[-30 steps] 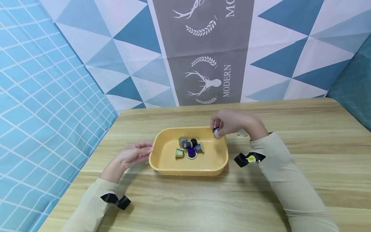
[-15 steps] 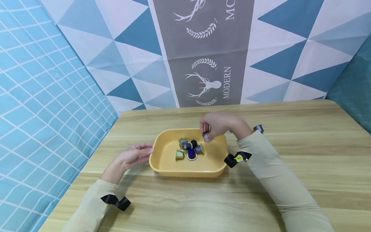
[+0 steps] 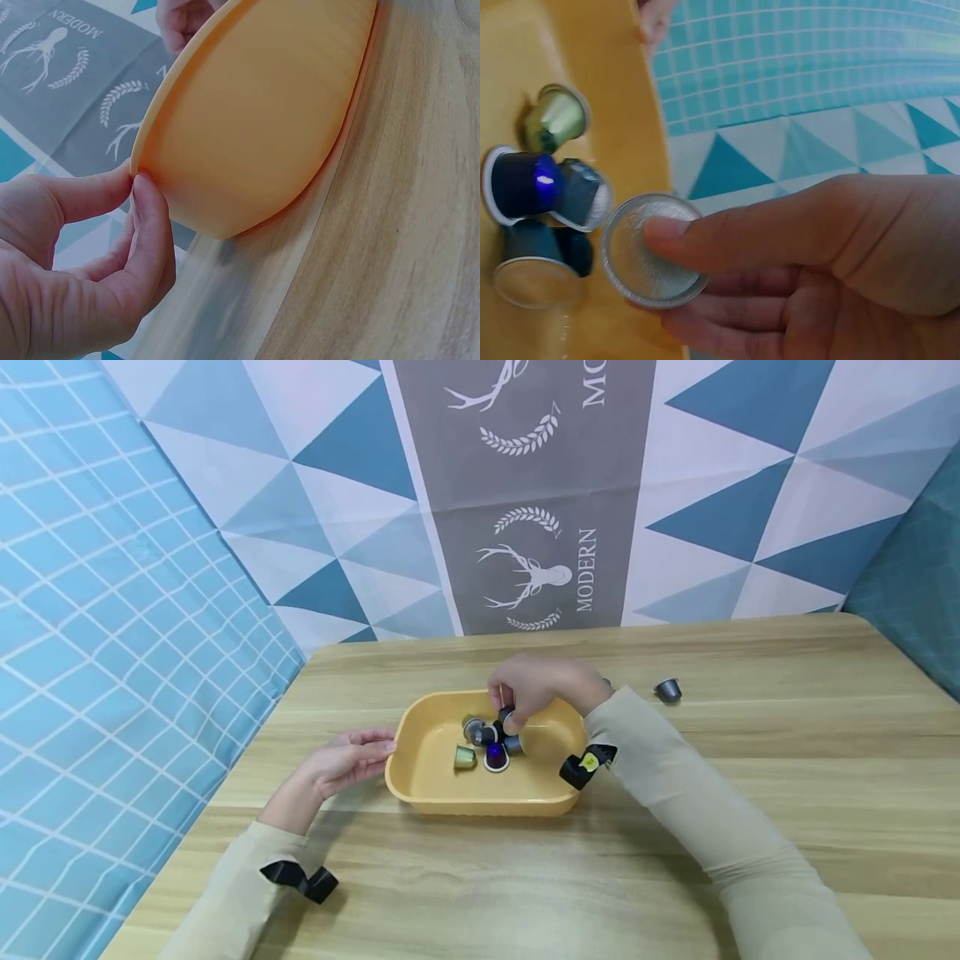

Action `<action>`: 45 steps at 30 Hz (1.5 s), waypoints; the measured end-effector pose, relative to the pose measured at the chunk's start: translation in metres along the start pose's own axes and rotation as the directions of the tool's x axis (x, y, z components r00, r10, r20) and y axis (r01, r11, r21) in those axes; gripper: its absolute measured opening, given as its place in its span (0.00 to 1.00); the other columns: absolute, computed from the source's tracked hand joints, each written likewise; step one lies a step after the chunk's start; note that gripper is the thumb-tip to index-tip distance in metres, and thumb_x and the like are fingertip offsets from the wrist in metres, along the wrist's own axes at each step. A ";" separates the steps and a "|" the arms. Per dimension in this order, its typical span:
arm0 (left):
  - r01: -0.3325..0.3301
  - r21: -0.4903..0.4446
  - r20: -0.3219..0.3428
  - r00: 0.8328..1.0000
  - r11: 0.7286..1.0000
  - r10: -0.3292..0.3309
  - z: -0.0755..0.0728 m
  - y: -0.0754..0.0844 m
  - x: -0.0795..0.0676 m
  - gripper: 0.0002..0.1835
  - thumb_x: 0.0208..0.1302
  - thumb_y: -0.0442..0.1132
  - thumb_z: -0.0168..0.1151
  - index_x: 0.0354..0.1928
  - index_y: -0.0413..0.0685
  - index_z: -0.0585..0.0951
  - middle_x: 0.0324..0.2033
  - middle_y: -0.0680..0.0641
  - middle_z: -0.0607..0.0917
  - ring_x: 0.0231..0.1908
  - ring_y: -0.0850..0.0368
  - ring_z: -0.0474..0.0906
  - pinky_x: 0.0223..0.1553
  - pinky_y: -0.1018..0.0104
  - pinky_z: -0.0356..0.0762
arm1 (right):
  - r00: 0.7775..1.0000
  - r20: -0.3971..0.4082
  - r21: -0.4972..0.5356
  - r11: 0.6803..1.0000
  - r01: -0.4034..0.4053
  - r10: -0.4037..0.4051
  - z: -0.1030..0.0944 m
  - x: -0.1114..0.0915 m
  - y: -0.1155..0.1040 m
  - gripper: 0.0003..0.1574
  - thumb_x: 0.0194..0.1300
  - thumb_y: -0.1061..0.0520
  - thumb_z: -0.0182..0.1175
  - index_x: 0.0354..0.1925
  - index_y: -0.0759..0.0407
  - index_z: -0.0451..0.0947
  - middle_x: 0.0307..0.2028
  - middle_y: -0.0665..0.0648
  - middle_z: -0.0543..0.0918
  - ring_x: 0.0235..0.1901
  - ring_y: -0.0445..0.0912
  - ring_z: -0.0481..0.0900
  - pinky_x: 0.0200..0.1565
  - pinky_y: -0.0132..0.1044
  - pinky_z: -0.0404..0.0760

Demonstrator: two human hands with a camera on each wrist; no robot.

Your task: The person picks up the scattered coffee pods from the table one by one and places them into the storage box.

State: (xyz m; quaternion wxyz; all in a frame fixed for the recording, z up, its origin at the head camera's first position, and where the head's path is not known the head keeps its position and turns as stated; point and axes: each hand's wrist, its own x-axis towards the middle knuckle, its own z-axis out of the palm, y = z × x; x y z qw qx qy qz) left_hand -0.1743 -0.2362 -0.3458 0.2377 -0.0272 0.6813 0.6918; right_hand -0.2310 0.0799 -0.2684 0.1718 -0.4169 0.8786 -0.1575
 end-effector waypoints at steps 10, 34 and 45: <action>0.011 -0.005 -0.013 1.000 1.000 -0.011 0.001 0.001 0.002 0.15 0.66 0.29 0.56 0.54 0.33 0.73 0.33 0.54 0.86 0.34 0.66 0.84 0.40 0.76 0.84 | 0.997 0.068 0.029 0.999 0.044 -0.046 0.008 0.021 0.002 0.15 0.49 0.65 0.70 0.35 0.63 0.76 0.30 0.55 0.80 0.30 0.41 0.72 0.35 0.28 0.74; -0.005 0.010 -0.009 1.000 1.000 0.006 0.002 -0.001 0.000 0.13 0.66 0.29 0.55 0.51 0.34 0.73 0.32 0.55 0.85 0.33 0.67 0.83 0.39 0.77 0.83 | 0.997 0.077 0.002 1.000 0.017 -0.017 0.015 0.017 -0.001 0.20 0.49 0.65 0.70 0.42 0.64 0.77 0.39 0.62 0.83 0.36 0.47 0.80 0.41 0.33 0.81; 0.000 0.018 -0.007 1.000 1.000 0.000 0.001 -0.001 0.000 0.17 0.67 0.30 0.55 0.56 0.30 0.70 0.33 0.55 0.85 0.35 0.67 0.83 0.41 0.77 0.83 | 1.000 -0.029 -0.004 1.000 0.005 -0.006 0.012 -0.009 0.014 0.22 0.47 0.67 0.69 0.43 0.63 0.77 0.40 0.62 0.82 0.37 0.51 0.81 0.42 0.37 0.82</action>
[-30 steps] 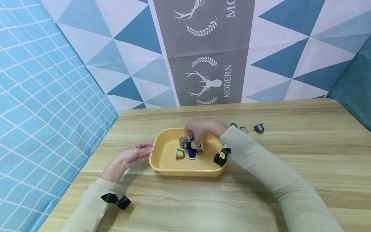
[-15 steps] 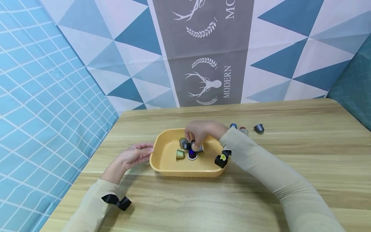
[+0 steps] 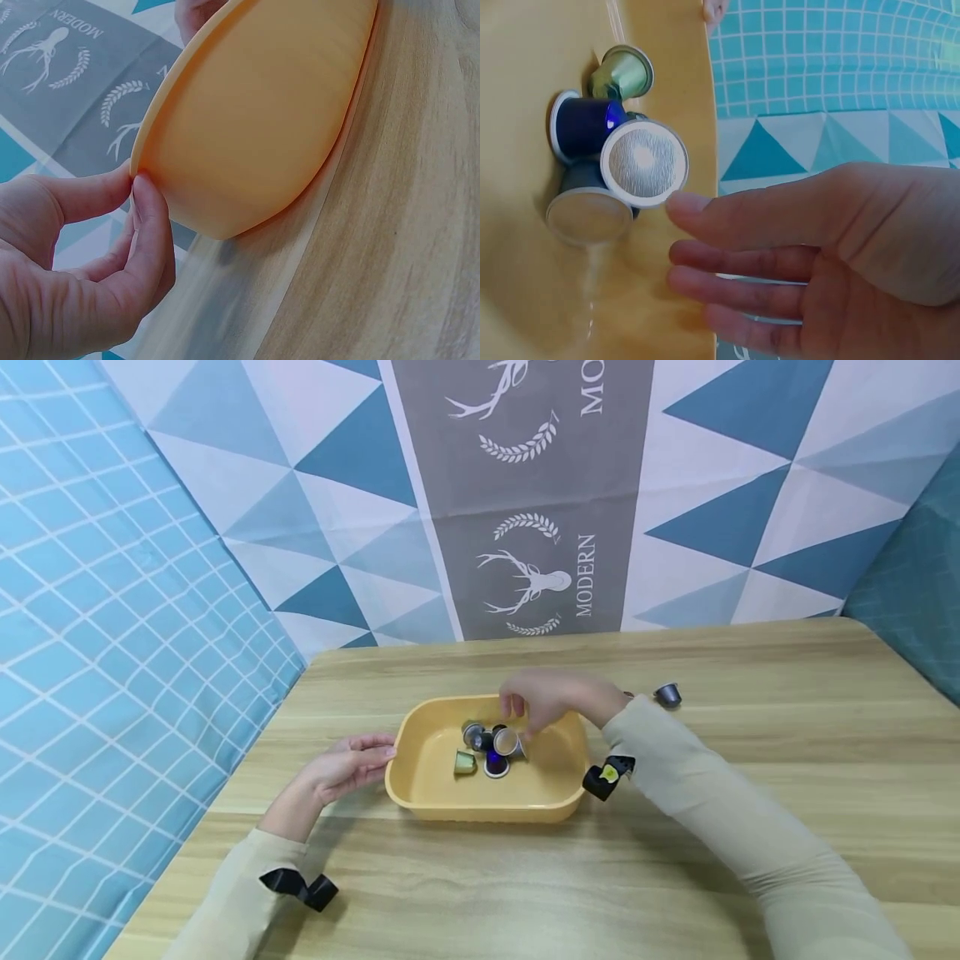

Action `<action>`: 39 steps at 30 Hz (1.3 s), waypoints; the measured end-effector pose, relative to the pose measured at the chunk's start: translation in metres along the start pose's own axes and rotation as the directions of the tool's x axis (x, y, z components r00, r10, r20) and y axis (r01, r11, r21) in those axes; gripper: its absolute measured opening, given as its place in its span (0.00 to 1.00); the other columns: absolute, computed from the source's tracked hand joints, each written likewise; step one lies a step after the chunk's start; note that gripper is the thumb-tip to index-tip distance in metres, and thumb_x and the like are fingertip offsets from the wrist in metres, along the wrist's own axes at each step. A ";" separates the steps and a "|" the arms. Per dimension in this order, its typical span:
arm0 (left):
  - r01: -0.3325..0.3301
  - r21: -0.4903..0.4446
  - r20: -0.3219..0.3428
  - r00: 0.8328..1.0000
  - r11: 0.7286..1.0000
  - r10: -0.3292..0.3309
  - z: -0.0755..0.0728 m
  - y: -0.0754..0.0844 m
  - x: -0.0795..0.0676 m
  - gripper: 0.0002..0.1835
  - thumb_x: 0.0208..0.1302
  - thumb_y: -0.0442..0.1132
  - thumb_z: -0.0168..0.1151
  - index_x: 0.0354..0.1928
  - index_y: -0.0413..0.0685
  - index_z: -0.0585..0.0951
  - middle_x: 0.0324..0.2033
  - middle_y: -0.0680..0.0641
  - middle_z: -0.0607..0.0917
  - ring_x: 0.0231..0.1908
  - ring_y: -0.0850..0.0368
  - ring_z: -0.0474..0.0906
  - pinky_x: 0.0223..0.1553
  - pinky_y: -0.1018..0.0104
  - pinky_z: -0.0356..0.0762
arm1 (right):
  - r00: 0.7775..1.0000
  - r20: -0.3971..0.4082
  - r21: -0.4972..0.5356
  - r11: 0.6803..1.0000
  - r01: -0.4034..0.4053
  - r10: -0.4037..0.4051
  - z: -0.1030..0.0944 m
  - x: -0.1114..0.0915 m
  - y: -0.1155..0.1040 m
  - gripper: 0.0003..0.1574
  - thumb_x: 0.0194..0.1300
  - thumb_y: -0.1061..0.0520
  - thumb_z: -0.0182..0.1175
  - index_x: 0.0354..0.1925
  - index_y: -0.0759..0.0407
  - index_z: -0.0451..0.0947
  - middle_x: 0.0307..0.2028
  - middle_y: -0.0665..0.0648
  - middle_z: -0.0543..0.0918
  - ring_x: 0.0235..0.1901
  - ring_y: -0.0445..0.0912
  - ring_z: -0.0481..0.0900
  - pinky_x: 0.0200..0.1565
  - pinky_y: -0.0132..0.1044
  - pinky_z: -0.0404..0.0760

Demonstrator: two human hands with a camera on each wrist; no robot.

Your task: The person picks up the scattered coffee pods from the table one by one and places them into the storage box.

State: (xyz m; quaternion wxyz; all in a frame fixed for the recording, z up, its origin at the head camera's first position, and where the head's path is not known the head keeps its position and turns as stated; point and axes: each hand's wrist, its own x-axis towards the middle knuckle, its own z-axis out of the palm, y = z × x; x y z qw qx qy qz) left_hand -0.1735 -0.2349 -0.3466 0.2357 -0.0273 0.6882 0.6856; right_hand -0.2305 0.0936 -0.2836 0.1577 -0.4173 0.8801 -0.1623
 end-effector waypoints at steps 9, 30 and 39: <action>0.004 -0.014 0.001 1.000 1.000 -0.004 -0.001 0.000 0.001 0.13 0.67 0.30 0.55 0.52 0.34 0.73 0.33 0.55 0.85 0.33 0.67 0.83 0.40 0.77 0.83 | 0.987 -0.147 -0.031 0.998 0.059 -0.063 -0.006 -0.024 0.013 0.17 0.53 0.65 0.68 0.43 0.63 0.78 0.41 0.60 0.83 0.40 0.53 0.82 0.43 0.45 0.83; -0.013 -0.014 0.013 1.000 1.000 0.013 -0.004 0.002 0.003 0.09 0.67 0.29 0.53 0.48 0.39 0.75 0.33 0.55 0.85 0.35 0.67 0.83 0.41 0.76 0.84 | 0.946 -0.309 0.015 0.995 -0.103 0.103 -0.011 -0.080 0.061 0.14 0.59 0.62 0.66 0.45 0.55 0.79 0.42 0.54 0.84 0.43 0.51 0.80 0.41 0.43 0.81; -0.006 -0.024 0.022 1.000 1.000 0.007 -0.003 0.000 0.002 0.09 0.67 0.29 0.54 0.48 0.38 0.75 0.33 0.55 0.85 0.35 0.67 0.83 0.41 0.76 0.84 | 0.923 -0.351 0.034 0.987 -0.157 0.159 -0.004 -0.095 0.087 0.15 0.57 0.62 0.67 0.45 0.59 0.79 0.43 0.58 0.83 0.43 0.51 0.80 0.39 0.41 0.81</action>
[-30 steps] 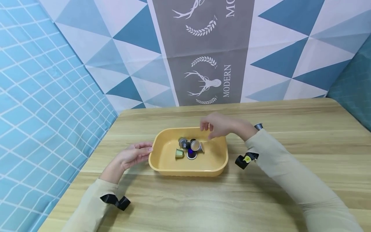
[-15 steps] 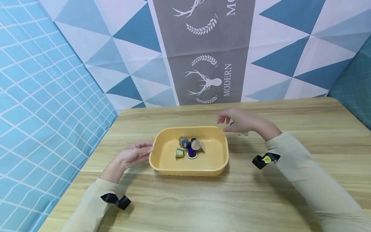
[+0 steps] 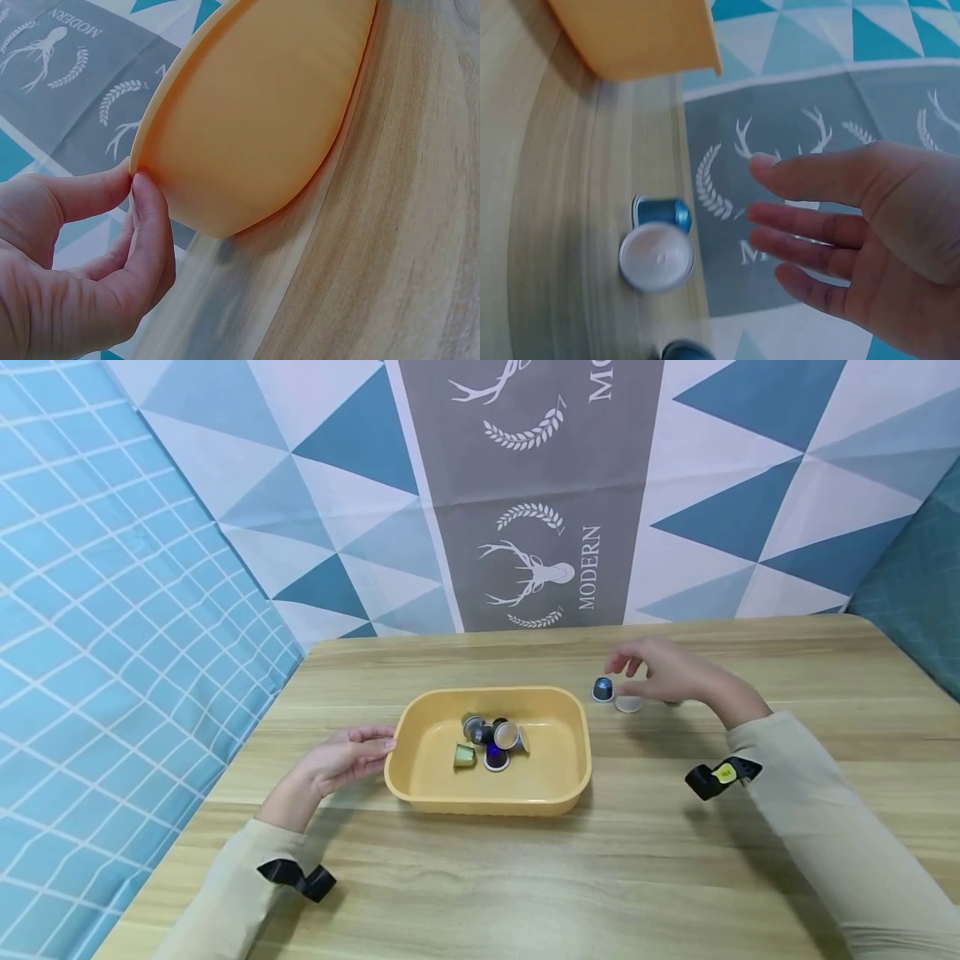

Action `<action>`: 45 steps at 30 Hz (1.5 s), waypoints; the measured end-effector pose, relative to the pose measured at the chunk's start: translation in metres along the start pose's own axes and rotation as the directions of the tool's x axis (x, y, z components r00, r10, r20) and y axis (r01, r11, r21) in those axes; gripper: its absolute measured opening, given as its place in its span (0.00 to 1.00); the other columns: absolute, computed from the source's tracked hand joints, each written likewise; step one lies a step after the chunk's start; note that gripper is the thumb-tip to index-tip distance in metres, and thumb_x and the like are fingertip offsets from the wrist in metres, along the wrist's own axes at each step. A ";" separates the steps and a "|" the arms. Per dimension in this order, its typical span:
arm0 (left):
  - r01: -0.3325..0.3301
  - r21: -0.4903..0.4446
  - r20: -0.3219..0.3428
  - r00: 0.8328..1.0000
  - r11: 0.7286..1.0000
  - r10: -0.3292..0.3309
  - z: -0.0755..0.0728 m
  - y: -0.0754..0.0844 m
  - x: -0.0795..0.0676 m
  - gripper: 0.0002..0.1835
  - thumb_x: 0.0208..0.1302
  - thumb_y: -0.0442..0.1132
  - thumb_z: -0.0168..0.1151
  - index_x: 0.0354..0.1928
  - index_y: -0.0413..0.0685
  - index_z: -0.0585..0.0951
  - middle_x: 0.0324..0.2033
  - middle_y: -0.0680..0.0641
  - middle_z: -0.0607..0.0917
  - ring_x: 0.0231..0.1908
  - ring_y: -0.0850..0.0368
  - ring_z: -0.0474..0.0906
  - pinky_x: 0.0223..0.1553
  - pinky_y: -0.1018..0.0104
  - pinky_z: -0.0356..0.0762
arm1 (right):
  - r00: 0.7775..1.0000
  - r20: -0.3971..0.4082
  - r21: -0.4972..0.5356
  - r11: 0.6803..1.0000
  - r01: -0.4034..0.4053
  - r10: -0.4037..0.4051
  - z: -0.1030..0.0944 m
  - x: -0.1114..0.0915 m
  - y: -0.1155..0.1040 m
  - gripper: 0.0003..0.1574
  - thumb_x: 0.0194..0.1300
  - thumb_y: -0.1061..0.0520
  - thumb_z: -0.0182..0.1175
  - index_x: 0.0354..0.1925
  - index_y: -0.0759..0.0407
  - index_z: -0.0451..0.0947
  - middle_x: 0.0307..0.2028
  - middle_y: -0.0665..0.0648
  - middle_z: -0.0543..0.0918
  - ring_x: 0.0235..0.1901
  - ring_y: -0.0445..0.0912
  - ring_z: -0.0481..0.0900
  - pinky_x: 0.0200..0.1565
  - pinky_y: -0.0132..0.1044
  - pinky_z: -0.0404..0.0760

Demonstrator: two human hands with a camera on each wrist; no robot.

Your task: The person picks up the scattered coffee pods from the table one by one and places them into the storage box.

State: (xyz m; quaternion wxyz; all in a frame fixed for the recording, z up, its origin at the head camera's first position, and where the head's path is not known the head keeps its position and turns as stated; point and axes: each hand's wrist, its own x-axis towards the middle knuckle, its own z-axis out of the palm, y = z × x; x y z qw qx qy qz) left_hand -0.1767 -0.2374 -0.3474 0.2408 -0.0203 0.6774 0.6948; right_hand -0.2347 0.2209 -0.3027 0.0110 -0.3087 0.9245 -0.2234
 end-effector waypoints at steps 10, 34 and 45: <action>0.003 0.013 -0.003 1.000 1.000 -0.002 0.000 0.000 0.000 0.10 0.67 0.29 0.53 0.49 0.37 0.74 0.32 0.55 0.85 0.34 0.67 0.83 0.41 0.76 0.83 | 0.998 -0.065 -0.015 1.000 -0.018 0.017 -0.001 -0.014 0.022 0.23 0.50 0.69 0.70 0.46 0.61 0.78 0.44 0.60 0.83 0.44 0.55 0.79 0.39 0.44 0.81; 0.013 0.022 -0.019 1.000 1.000 -0.013 0.001 -0.004 -0.002 0.13 0.67 0.29 0.55 0.52 0.35 0.74 0.33 0.55 0.85 0.35 0.66 0.83 0.42 0.75 0.84 | 0.994 -0.055 -0.021 0.995 -0.097 0.096 0.012 -0.031 0.063 0.30 0.43 0.70 0.72 0.49 0.62 0.79 0.46 0.61 0.85 0.47 0.58 0.79 0.45 0.56 0.81; -0.001 0.032 -0.021 1.000 0.999 0.002 0.003 -0.001 -0.003 0.18 0.67 0.30 0.55 0.56 0.30 0.70 0.34 0.55 0.84 0.36 0.67 0.83 0.42 0.75 0.83 | 0.993 -0.052 0.001 0.994 -0.106 0.106 0.011 -0.030 0.074 0.28 0.43 0.73 0.71 0.46 0.62 0.79 0.43 0.60 0.85 0.46 0.58 0.80 0.44 0.56 0.82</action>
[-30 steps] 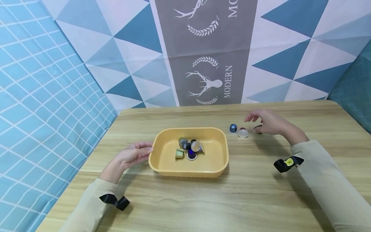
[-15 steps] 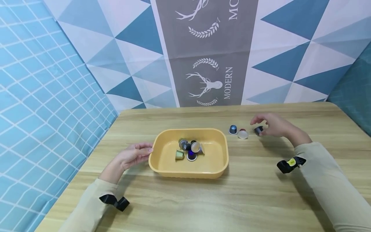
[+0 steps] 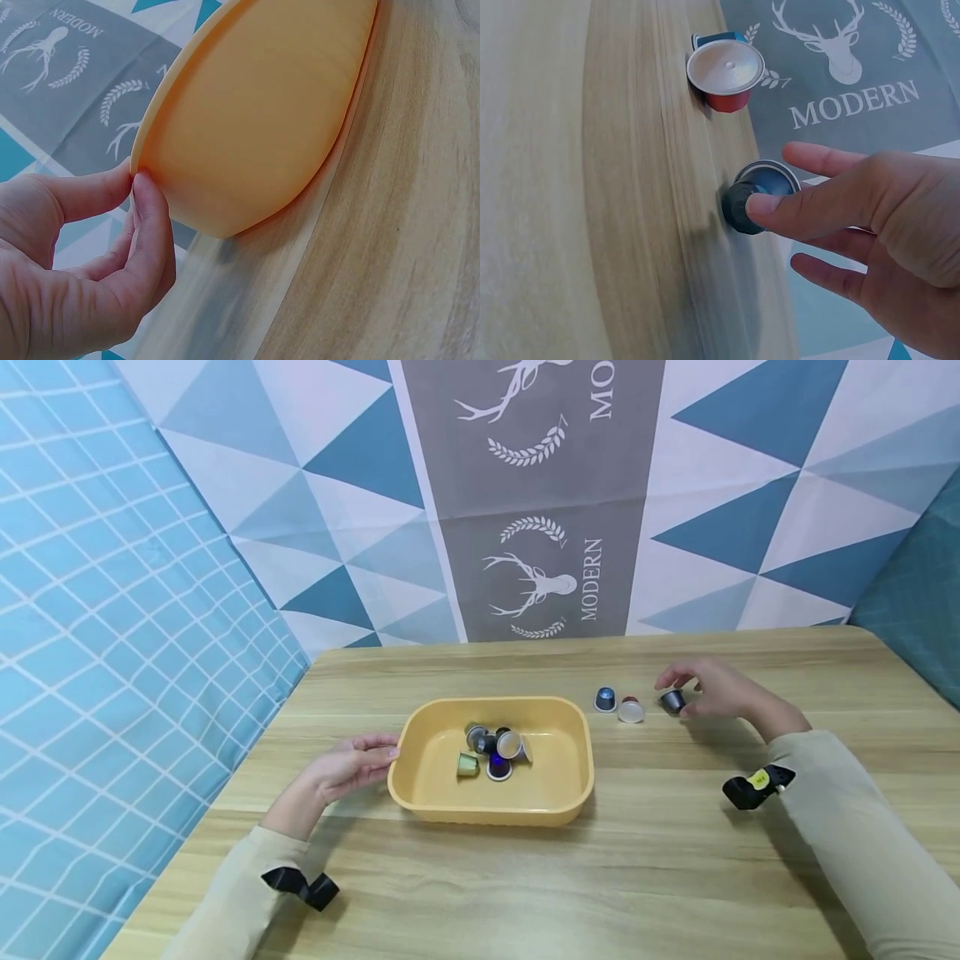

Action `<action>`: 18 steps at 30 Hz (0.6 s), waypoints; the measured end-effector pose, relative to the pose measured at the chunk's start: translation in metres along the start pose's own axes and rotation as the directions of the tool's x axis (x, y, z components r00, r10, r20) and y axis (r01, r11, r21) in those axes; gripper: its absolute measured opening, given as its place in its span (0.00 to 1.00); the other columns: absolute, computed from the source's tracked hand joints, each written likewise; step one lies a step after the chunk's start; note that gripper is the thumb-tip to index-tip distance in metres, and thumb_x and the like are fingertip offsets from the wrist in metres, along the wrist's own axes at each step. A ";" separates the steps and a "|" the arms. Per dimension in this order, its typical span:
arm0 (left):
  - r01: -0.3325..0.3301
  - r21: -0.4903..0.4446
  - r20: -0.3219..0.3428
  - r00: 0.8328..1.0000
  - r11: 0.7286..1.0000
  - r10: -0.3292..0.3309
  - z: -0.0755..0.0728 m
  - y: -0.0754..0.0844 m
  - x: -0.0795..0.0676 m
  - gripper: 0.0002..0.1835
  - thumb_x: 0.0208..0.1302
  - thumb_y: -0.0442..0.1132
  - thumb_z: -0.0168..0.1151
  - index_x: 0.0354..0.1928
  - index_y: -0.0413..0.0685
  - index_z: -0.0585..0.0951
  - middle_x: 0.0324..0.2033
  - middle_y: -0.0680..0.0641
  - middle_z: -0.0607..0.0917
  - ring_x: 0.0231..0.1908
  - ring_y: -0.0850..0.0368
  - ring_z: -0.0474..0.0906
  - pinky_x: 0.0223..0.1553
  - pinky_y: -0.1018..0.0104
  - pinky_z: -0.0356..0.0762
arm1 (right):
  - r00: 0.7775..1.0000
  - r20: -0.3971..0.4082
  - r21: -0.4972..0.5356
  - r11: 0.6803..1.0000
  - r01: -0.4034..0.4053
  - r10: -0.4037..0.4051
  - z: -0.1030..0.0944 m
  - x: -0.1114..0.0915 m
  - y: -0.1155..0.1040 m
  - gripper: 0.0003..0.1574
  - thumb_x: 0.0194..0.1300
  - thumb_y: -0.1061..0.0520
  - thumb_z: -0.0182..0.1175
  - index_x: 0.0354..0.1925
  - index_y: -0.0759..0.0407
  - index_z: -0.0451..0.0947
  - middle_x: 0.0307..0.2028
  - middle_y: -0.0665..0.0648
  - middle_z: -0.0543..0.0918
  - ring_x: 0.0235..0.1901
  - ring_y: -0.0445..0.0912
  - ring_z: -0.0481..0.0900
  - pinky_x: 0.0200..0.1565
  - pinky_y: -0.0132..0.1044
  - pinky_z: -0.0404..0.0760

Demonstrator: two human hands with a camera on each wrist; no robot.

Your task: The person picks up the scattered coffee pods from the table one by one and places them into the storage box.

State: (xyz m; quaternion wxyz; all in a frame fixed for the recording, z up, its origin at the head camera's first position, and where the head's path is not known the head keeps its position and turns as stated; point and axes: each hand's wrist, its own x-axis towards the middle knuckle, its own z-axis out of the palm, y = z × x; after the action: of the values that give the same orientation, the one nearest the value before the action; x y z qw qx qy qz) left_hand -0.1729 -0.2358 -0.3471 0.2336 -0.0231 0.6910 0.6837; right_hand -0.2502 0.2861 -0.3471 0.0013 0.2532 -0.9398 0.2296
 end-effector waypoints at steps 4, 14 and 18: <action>0.000 -0.004 0.000 1.000 1.000 0.000 0.000 0.000 0.000 0.18 0.67 0.30 0.55 0.56 0.29 0.70 0.34 0.54 0.85 0.36 0.66 0.83 0.42 0.75 0.83 | 1.000 -0.006 0.002 1.000 0.004 -0.004 0.001 0.000 0.002 0.27 0.43 0.74 0.71 0.44 0.61 0.80 0.42 0.59 0.85 0.45 0.57 0.80 0.43 0.55 0.83; 0.001 -0.007 0.003 1.000 1.000 -0.001 0.000 -0.001 0.000 0.17 0.67 0.30 0.54 0.56 0.31 0.70 0.33 0.55 0.85 0.35 0.67 0.83 0.41 0.76 0.83 | 1.000 -0.010 0.005 1.000 -0.005 0.005 0.005 0.001 0.003 0.24 0.44 0.75 0.69 0.41 0.61 0.80 0.42 0.60 0.84 0.44 0.58 0.80 0.43 0.55 0.83; 0.002 -0.011 0.005 1.000 1.000 -0.002 0.000 0.000 0.001 0.17 0.67 0.30 0.54 0.56 0.31 0.70 0.33 0.55 0.85 0.35 0.67 0.83 0.41 0.76 0.83 | 1.000 -0.005 0.021 1.000 -0.021 0.021 0.006 0.001 0.002 0.23 0.46 0.73 0.69 0.42 0.61 0.80 0.40 0.59 0.85 0.44 0.57 0.80 0.43 0.56 0.83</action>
State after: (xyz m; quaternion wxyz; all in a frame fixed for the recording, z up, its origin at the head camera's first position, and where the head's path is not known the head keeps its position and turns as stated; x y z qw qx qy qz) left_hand -0.1735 -0.2359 -0.3472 0.2360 -0.0234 0.6864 0.6875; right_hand -0.2514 0.2843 -0.3525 -0.0015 0.2428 -0.9399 0.2402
